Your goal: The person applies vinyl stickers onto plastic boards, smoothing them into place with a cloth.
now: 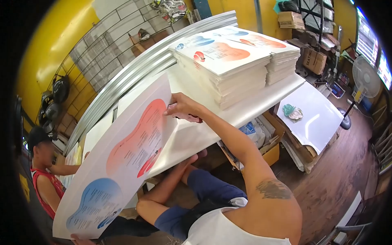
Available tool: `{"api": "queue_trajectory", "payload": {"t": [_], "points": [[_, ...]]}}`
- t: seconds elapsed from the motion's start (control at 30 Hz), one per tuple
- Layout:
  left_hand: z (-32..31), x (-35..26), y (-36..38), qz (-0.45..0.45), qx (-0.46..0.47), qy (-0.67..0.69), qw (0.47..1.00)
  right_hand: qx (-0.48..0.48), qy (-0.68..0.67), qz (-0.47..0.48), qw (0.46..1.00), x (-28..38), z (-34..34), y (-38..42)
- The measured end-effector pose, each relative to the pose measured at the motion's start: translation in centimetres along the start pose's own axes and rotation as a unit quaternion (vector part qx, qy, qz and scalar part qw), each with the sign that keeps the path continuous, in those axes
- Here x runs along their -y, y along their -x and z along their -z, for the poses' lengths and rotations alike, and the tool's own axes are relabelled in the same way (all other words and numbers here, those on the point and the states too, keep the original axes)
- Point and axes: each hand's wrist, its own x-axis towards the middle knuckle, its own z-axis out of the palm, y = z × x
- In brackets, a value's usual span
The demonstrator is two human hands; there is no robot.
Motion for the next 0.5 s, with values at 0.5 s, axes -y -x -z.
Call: {"api": "queue_trajectory", "payload": {"t": [0.5], "points": [[-28.7, -3.4, -9.1, -0.164, 0.238, -0.122, 0.949, -0.287, 0.091, 0.073, 0.951, 15.8, 17.5, 12.2]]}}
